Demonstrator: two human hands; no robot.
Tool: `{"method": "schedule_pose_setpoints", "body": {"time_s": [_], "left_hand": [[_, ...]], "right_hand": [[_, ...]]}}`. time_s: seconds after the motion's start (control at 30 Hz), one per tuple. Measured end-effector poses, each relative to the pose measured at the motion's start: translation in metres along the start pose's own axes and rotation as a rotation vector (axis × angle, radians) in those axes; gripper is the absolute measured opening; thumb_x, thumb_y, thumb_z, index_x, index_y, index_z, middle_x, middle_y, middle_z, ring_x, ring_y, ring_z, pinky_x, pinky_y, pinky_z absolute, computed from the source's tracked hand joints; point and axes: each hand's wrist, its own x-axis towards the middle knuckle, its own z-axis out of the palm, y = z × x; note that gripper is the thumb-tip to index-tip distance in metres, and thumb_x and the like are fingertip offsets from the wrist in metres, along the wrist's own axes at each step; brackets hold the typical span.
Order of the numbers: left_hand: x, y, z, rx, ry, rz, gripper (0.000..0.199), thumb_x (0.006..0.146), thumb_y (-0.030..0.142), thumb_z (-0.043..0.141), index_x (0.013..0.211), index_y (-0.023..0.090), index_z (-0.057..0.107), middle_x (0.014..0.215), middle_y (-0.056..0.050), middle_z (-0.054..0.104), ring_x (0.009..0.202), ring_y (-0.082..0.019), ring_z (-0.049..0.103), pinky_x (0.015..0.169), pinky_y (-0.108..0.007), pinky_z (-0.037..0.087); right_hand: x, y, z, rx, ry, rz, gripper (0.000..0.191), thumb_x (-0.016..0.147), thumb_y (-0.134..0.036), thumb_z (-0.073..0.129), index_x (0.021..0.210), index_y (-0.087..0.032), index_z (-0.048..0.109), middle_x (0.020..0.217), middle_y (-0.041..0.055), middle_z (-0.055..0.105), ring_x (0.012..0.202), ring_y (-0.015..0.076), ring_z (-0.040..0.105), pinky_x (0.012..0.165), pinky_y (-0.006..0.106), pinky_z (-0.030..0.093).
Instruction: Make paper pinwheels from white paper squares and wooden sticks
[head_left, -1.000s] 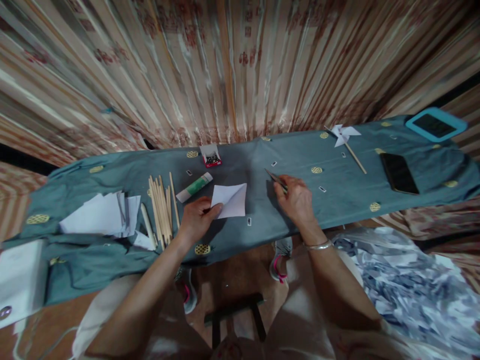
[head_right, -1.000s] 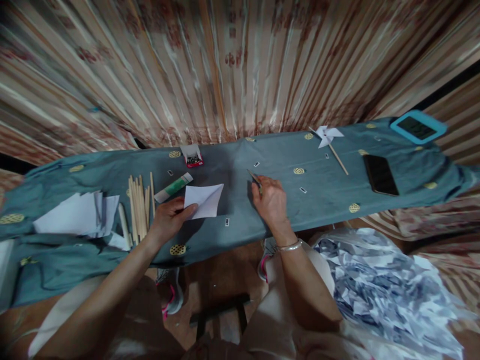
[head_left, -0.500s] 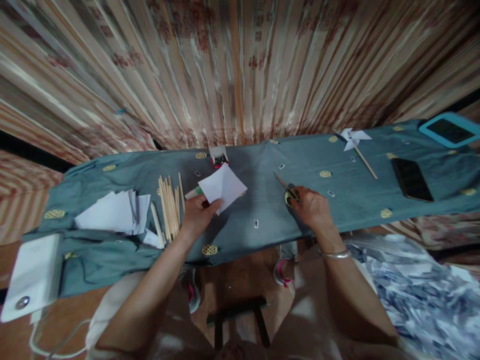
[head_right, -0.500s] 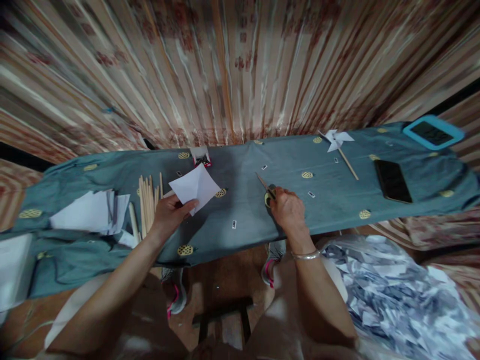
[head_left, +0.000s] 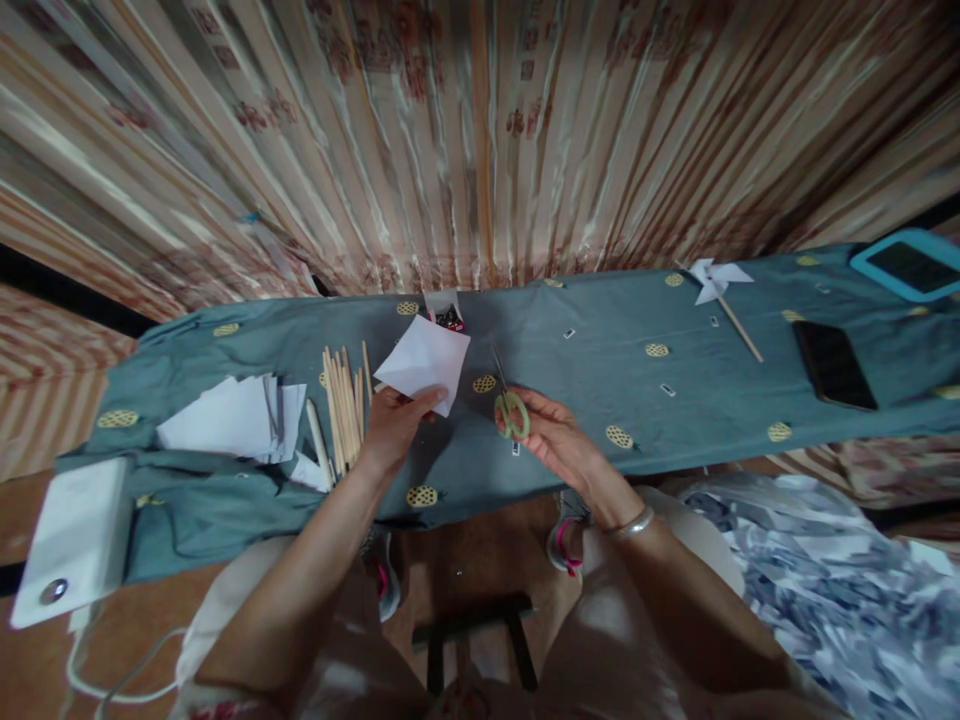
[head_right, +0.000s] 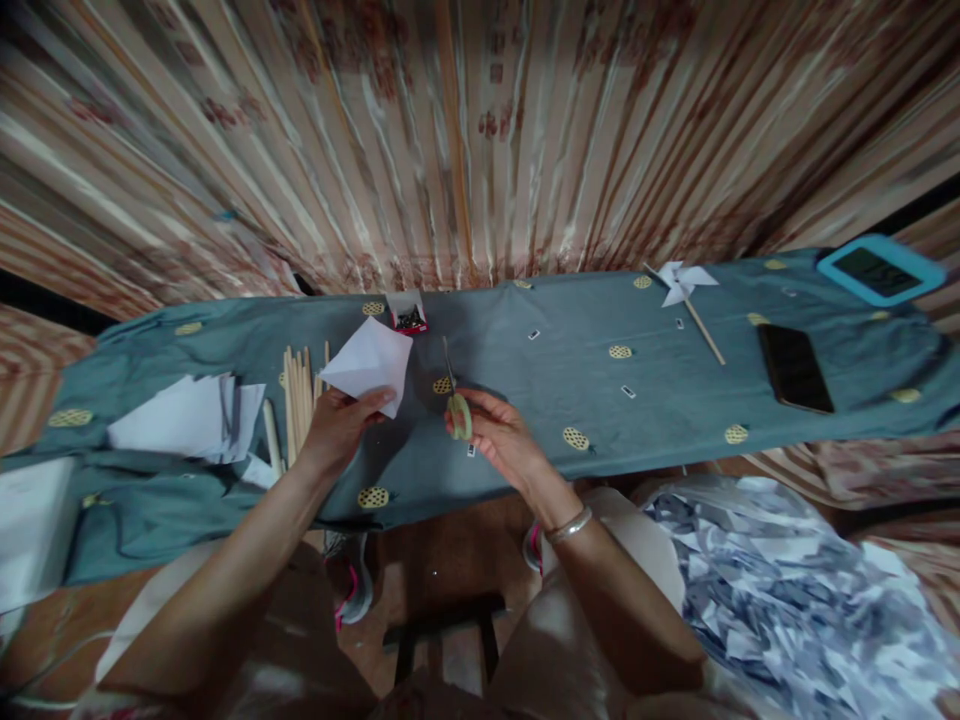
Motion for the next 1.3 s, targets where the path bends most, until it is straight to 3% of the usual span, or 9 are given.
{"method": "schedule_pose_setpoints", "body": {"time_s": [0.2,0.37,0.73,0.93,1.07,1.3], "left_hand": [[-0.011,-0.014,0.016,0.026,-0.054,-0.032,0.030,0.049,0.028,0.085,0.070,0.013,0.070,0.065,-0.002,0.069,0.052,-0.011,0.056,0.044,-0.020,0.042],[-0.014,-0.026,0.020,0.069,-0.083,-0.026,0.028,0.051,0.030,0.085,0.069,0.013,0.070,0.062,-0.003,0.069,0.049,-0.011,0.053,0.043,-0.021,0.042],[-0.020,-0.014,0.020,-0.031,-0.072,-0.073,0.041,0.052,0.031,0.085,0.085,0.013,0.068,0.078,-0.006,0.072,0.059,-0.015,0.061,0.045,-0.022,0.046],[-0.010,-0.004,0.008,-0.070,0.010,-0.051,0.044,0.051,0.033,0.086,0.086,0.014,0.066,0.078,-0.004,0.071,0.061,-0.013,0.062,0.047,-0.020,0.048],[-0.004,0.006,-0.002,-0.118,0.068,-0.022,0.043,0.052,0.031,0.086,0.086,0.015,0.066,0.082,-0.003,0.071,0.065,-0.013,0.064,0.049,-0.019,0.048],[-0.003,0.007,-0.008,-0.149,0.095,0.011,0.040,0.055,0.031,0.086,0.086,0.016,0.067,0.083,-0.001,0.070,0.067,-0.012,0.063,0.050,-0.021,0.048]], "right_hand": [[0.008,0.009,0.020,0.023,0.040,-0.112,0.059,0.051,-0.027,0.094,0.104,-0.024,0.068,0.077,-0.0031,0.073,0.066,0.0118,0.066,0.068,0.025,0.054],[0.014,0.007,0.032,0.054,0.175,-0.141,0.059,0.042,-0.018,0.094,0.096,-0.022,0.069,0.071,-0.0056,0.071,0.056,0.0076,0.058,0.054,0.020,0.046],[0.022,0.006,0.033,-0.017,0.197,-0.133,0.045,0.041,-0.026,0.095,0.078,-0.020,0.070,0.063,-0.0052,0.067,0.053,0.0067,0.054,0.046,0.018,0.039],[0.011,0.013,0.033,-0.103,0.097,-0.073,0.047,0.049,-0.044,0.093,0.082,-0.018,0.072,0.063,-0.0014,0.068,0.054,0.0092,0.059,0.040,0.017,0.029],[-0.002,0.021,0.030,-0.208,-0.045,-0.050,0.045,0.061,-0.050,0.087,0.093,-0.020,0.074,0.070,0.0009,0.071,0.058,0.0102,0.061,0.046,0.020,0.039],[-0.013,0.031,0.026,-0.334,-0.302,0.010,0.041,0.070,-0.044,0.083,0.103,-0.021,0.075,0.076,-0.0004,0.069,0.063,0.0099,0.061,0.058,0.023,0.050]]}}
